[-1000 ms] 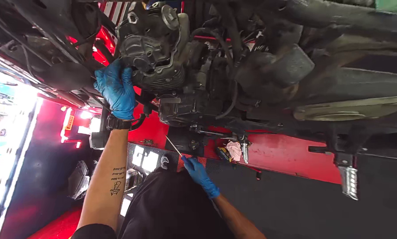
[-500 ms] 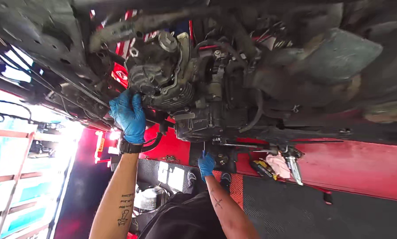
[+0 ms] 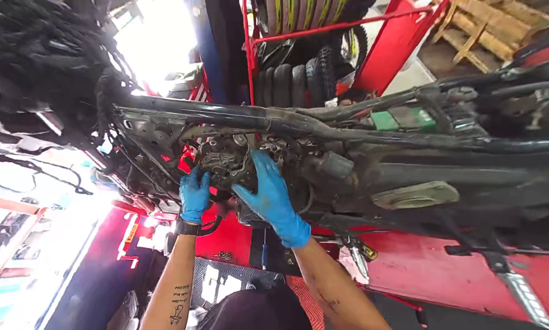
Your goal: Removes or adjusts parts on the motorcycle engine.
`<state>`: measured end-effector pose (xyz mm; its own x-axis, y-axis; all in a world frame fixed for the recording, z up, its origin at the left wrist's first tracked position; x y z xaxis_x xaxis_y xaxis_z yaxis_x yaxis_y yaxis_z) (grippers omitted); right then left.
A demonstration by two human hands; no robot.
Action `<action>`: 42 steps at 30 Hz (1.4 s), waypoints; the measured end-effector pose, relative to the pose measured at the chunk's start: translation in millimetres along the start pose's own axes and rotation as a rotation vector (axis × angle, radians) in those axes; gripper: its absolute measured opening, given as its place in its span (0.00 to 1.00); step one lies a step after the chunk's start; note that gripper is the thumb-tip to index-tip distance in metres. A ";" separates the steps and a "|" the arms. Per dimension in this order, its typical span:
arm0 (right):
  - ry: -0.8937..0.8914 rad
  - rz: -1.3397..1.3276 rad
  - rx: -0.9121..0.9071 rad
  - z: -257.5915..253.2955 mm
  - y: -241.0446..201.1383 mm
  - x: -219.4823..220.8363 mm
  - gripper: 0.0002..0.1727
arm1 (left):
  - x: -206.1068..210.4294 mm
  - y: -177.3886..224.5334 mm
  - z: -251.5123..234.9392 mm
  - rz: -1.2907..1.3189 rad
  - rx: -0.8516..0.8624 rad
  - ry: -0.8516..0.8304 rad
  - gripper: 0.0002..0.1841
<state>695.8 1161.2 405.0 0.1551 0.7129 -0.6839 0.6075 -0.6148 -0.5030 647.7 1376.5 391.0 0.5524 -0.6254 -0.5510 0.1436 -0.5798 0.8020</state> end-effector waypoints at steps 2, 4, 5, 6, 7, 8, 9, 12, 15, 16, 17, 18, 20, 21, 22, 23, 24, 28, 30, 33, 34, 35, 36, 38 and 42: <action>-0.125 0.090 -0.009 -34.7 4.6 8.9 0.63 | -4.3 11.3 -2.5 0.244 -0.080 -0.053 0.26; -0.199 0.155 -0.010 -54.8 9.1 13.7 0.66 | -3.2 18.4 -6.4 0.397 -0.140 -0.035 0.24; -0.243 0.179 -0.006 -60.6 9.7 13.0 0.66 | -2.4 19.9 -7.0 0.436 -0.170 -0.015 0.23; -0.286 0.202 -0.004 -64.6 10.1 11.8 0.67 | -1.2 20.8 -7.2 0.470 -0.194 0.002 0.23; -0.320 0.221 -0.006 -67.8 10.2 11.0 0.67 | 0.1 21.0 -7.4 0.502 -0.213 0.012 0.23; -0.339 0.235 -0.012 -70.6 10.3 11.0 0.68 | 1.9 21.0 -7.6 0.536 -0.225 0.022 0.22; -0.346 0.244 -0.018 -72.5 10.6 11.8 0.68 | 3.9 20.2 -7.4 0.563 -0.233 0.032 0.22; -0.375 0.251 -0.037 -79.9 12.1 13.5 0.68 | 8.4 18.2 -8.8 0.614 -0.265 0.066 0.22; -0.378 0.222 -0.041 -88.6 9.3 11.7 0.67 | 11.4 18.9 -15.9 0.624 -0.278 0.110 0.21; -0.375 0.212 -0.037 -89.3 8.5 11.3 0.66 | 11.9 19.7 -17.1 0.635 -0.277 0.119 0.21; -0.367 0.203 -0.033 -89.2 8.5 11.5 0.66 | 12.5 20.6 -17.5 0.660 -0.278 0.129 0.20; -0.362 0.201 -0.032 -88.4 8.8 11.8 0.66 | 13.6 21.5 -16.5 0.700 -0.286 0.147 0.19; -0.346 0.190 -0.032 -86.3 10.5 12.3 0.65 | 15.6 23.2 -12.9 0.786 -0.310 0.188 0.17; -0.336 0.167 -0.027 -86.0 11.9 12.1 0.64 | 16.5 24.6 -11.6 0.820 -0.315 0.215 0.16; -0.331 0.140 -0.018 -86.6 13.3 11.7 0.65 | 17.0 27.0 -11.0 0.840 -0.308 0.245 0.15; -0.319 0.102 -0.005 -87.4 14.9 11.7 0.65 | 16.4 30.9 -11.1 0.841 -0.290 0.273 0.14; -0.302 0.049 0.012 -88.5 16.7 11.7 0.64 | 13.9 36.6 -11.9 0.818 -0.259 0.297 0.14; -0.297 -0.042 0.062 -93.3 21.3 11.1 0.59 | 1.2 59.5 -21.0 0.692 -0.155 0.315 0.14; -0.326 -0.021 0.050 -97.6 20.5 10.5 0.58 | -3.1 56.9 -24.8 0.660 -0.141 0.279 0.14; -0.326 -0.102 0.083 -89.8 22.3 8.3 0.49 | -6.3 43.3 -27.6 0.699 -0.188 0.211 0.15; -0.310 -0.134 0.098 -86.7 22.4 6.7 0.45 | -5.9 38.2 -29.2 0.719 -0.214 0.211 0.15; -0.288 -0.155 0.109 -84.9 22.7 6.9 0.41 | -4.4 33.7 -30.3 0.741 -0.231 0.223 0.14; -0.281 -0.167 0.110 -84.4 22.6 7.1 0.39 | -3.5 30.1 -30.9 0.758 -0.235 0.231 0.14; -0.303 -0.160 0.075 -84.6 19.8 4.3 0.35 | -3.0 26.7 -30.5 0.762 -0.234 0.217 0.16; -0.311 -0.129 0.009 -86.1 18.5 3.2 0.30 | -2.4 25.9 -37.1 0.772 -0.265 0.229 0.20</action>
Point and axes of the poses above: each hand's wrist, its own z-axis away from the middle knuckle, its own x-axis out of the palm, y = z × x, the point moved 1 cm from there along -z, towards the middle knuckle, and after that the axes turned 12 degrees about z, right-handed, at the moved point
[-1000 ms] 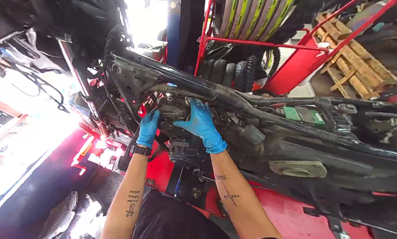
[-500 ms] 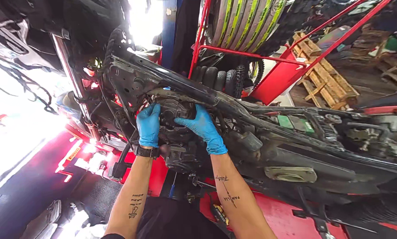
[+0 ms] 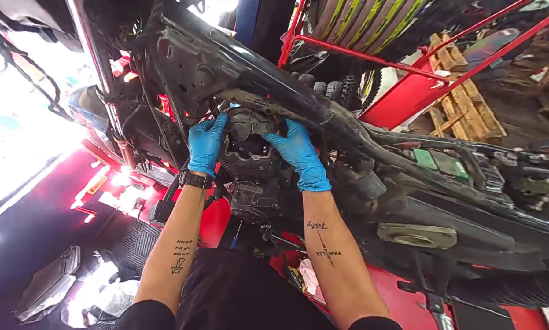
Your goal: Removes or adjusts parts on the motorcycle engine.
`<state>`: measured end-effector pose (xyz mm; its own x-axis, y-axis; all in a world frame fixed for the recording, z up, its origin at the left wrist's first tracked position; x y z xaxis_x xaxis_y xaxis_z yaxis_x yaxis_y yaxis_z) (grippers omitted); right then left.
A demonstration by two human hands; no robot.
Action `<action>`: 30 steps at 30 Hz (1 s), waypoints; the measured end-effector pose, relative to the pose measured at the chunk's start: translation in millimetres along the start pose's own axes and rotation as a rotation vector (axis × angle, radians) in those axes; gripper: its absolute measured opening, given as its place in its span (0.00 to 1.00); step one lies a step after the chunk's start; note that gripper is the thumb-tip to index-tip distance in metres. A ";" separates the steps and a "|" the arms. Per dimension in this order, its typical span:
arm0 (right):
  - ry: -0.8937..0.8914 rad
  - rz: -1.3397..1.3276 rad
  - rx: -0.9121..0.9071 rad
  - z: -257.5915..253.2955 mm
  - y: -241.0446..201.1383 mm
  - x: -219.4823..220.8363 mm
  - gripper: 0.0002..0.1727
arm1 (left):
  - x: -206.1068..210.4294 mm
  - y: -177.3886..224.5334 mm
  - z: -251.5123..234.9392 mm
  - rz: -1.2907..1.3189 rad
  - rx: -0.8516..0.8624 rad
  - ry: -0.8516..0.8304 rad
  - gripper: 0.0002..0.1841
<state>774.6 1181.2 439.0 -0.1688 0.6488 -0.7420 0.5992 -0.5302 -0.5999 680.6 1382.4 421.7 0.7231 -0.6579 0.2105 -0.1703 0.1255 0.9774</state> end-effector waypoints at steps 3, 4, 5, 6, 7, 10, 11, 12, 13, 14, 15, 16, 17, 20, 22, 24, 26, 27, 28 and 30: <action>0.034 -0.073 -0.016 9.6 12.6 4.7 0.29 | 3.7 -2.2 -0.3 0.065 -0.013 0.058 0.18; 0.039 -0.092 -0.027 11.3 14.1 5.3 0.28 | 4.9 -3.4 0.7 0.102 -0.012 0.076 0.16; 0.043 -0.096 -0.043 12.3 14.1 5.3 0.27 | 5.9 -4.4 2.4 0.140 -0.009 0.086 0.14; 0.049 -0.089 -0.067 12.6 13.1 5.1 0.27 | 6.4 -5.7 4.5 0.165 -0.002 0.087 0.13; 0.057 -0.077 -0.095 12.4 11.2 5.0 0.27 | 6.1 -6.3 7.3 0.170 0.010 0.076 0.13; 0.104 -0.029 -0.120 10.5 6.1 8.6 0.28 | 1.0 -7.9 16.7 0.115 0.027 0.032 0.14; 0.123 -0.009 -0.117 9.2 5.7 10.7 0.27 | 1.1 -9.1 15.3 0.134 0.028 0.045 0.13; 0.141 0.019 -0.115 6.8 6.7 13.1 0.27 | 1.1 -10.7 14.4 0.145 0.028 0.054 0.11; 0.153 0.047 -0.116 3.5 8.3 15.1 0.27 | 1.3 -12.8 14.6 0.148 0.032 0.057 0.10; 0.162 0.066 -0.112 0.1 9.5 16.3 0.26 | 1.4 -14.6 15.2 0.140 0.041 0.049 0.09; 0.175 0.071 -0.095 -1.7 9.9 17.2 0.24 | 2.1 -15.7 16.8 0.126 0.050 0.039 0.09; 0.197 0.062 -0.066 -1.9 9.2 17.8 0.22 | 3.9 -15.9 18.8 0.110 0.060 0.033 0.09; 0.217 0.044 -0.030 -1.8 7.9 17.9 0.19 | 7.1 -14.3 19.6 0.081 0.069 0.028 0.10; 0.247 0.026 0.051 -1.0 6.4 17.7 0.15 | 17.8 -7.9 10.3 -0.123 0.065 -0.004 0.19; 0.240 0.034 0.076 0.8 6.2 16.1 0.16 | 28.0 -9.6 -10.3 -0.180 0.021 0.027 0.21; 0.267 0.048 0.086 -1.9 5.1 16.7 0.16 | 36.0 -8.8 -25.2 -0.161 0.015 0.048 0.20; 0.268 0.062 0.082 -1.2 4.8 17.0 0.17 | 39.4 -5.3 -31.4 -0.144 0.007 0.038 0.17; 0.265 0.074 0.083 -0.6 5.1 17.0 0.17 | 40.5 -3.9 -32.8 -0.143 0.003 0.029 0.16; 0.261 0.087 0.084 -0.6 5.3 16.9 0.18 | 40.8 -2.0 -33.7 -0.135 0.000 0.011 0.16; 0.249 0.119 0.099 -4.0 4.9 17.1 0.19 | 40.1 1.3 -32.8 -0.116 0.004 -0.033 0.15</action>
Point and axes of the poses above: each hand's wrist, its own z-axis away from the middle knuckle, its own x-axis out of the palm, y = z × x, the point moved 1 cm from there along -z, towards the middle knuckle, and after that the axes turned 12 degrees about z, right-handed, at the moved point
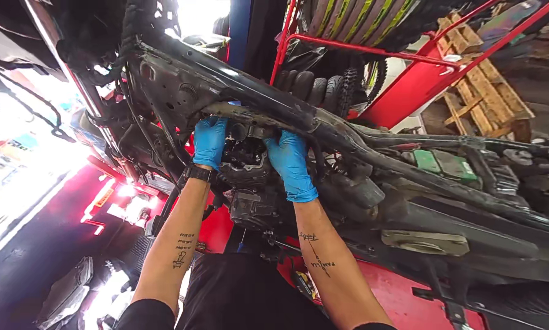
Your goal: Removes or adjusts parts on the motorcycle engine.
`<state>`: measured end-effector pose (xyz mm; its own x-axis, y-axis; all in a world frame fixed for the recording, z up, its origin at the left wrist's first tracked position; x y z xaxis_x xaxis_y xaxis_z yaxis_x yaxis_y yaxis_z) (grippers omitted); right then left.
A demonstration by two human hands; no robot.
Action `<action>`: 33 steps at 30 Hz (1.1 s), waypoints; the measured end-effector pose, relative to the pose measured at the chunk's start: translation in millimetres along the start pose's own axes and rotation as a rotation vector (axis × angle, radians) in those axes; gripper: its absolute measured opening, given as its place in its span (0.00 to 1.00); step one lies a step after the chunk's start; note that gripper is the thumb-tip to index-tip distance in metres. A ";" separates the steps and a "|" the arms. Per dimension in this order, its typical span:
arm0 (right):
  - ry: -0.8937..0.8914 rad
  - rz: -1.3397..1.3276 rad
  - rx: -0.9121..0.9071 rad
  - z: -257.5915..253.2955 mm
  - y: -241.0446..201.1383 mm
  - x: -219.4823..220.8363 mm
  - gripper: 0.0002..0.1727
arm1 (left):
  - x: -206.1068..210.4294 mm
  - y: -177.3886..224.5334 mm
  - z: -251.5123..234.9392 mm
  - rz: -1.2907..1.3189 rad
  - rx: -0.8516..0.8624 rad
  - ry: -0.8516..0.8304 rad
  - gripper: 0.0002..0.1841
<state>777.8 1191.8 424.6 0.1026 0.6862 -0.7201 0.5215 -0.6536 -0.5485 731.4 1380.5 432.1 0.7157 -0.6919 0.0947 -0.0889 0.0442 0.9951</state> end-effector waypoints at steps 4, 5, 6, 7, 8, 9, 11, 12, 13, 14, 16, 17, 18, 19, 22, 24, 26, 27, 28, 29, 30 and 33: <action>0.043 0.048 -0.002 -10.8 -0.5 7.3 0.19 | -8.8 3.9 9.2 -0.032 0.063 -0.116 0.17; 0.065 0.041 -0.007 -12.1 0.5 9.2 0.19 | -11.1 4.3 10.6 -0.032 0.073 -0.135 0.17; 0.080 0.030 -0.013 -12.3 1.5 10.2 0.18 | -13.7 3.5 10.7 -0.045 0.082 -0.148 0.17; 0.092 0.024 -0.020 -12.0 1.9 10.3 0.17 | -16.6 2.5 10.0 -0.067 0.088 -0.162 0.17; 0.102 0.027 -0.030 -11.3 1.8 9.7 0.16 | -19.4 1.3 8.8 -0.094 0.098 -0.171 0.17; 0.112 0.040 -0.039 -10.5 1.9 9.4 0.14 | -21.8 0.6 7.6 -0.124 0.120 -0.183 0.16; 0.143 0.079 -0.053 -8.1 4.0 12.0 0.12 | -28.6 1.3 5.7 -0.143 0.148 -0.262 0.13; 0.151 0.093 -0.055 -6.4 4.8 13.4 0.12 | -33.3 2.7 5.9 -0.137 0.148 -0.335 0.13; 0.166 0.109 -0.053 -5.1 5.6 15.2 0.11 | -38.3 4.6 6.3 -0.135 0.136 -0.416 0.19; 0.181 0.114 -0.048 -3.6 6.4 17.1 0.11 | -43.6 5.2 6.5 -0.139 0.119 -0.487 0.31; 0.185 0.098 -0.027 1.7 7.9 19.7 0.11 | -51.3 4.1 6.8 -0.159 0.094 -0.560 0.46; 0.173 0.087 -0.011 5.0 8.6 20.2 0.11 | -53.4 3.0 6.4 -0.165 0.085 -0.566 0.46; 0.165 0.091 -0.002 8.7 9.1 20.2 0.11 | -54.8 1.8 6.6 -0.170 0.083 -0.562 0.45; 0.148 0.111 0.000 12.3 9.2 19.2 0.11 | -55.3 0.1 7.6 -0.164 0.093 -0.552 0.41; 0.054 0.093 0.003 23.4 10.5 10.3 0.10 | -52.8 -6.2 10.8 -0.151 0.165 -0.523 0.35; -0.109 0.000 -0.009 35.8 14.4 -9.2 0.09 | -52.5 -9.6 16.9 -0.152 0.181 -0.484 0.33; -0.136 -0.136 -0.035 52.3 30.9 -7.3 0.10 | -56.3 -12.8 22.9 -0.098 0.173 -0.470 0.26; -0.001 -0.197 -0.070 61.1 43.1 17.8 0.11 | -59.7 -13.4 26.7 -0.025 0.145 -0.505 0.22; 0.052 -0.264 -0.055 61.3 47.9 37.0 0.12 | -58.7 -12.9 28.7 0.084 0.101 -0.519 0.18; 0.007 -0.370 0.041 51.1 42.2 43.4 0.13 | -61.4 -14.7 32.1 0.226 0.045 -0.547 0.16; -0.113 -0.523 0.196 30.7 29.0 38.1 0.13 | -66.8 -17.9 36.3 0.336 -0.004 -0.557 0.16; -0.305 -0.806 0.596 -9.4 6.5 12.6 0.15 | -73.8 -17.1 48.5 0.356 -0.024 -0.471 0.15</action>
<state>790.4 1199.2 416.0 -0.3506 0.9332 -0.0793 -0.1700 -0.1467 -0.9745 646.5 1395.9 406.6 0.2595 -0.8767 0.4051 -0.2474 0.3452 0.9053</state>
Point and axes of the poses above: each hand's wrist, its own z-axis away from the middle knuckle, its own x-axis out of the palm, y = z × x, the point moved 1 cm from there along -z, towards the middle knuckle, and after that the axes turned 12 degrees about z, right-handed, at the moved point
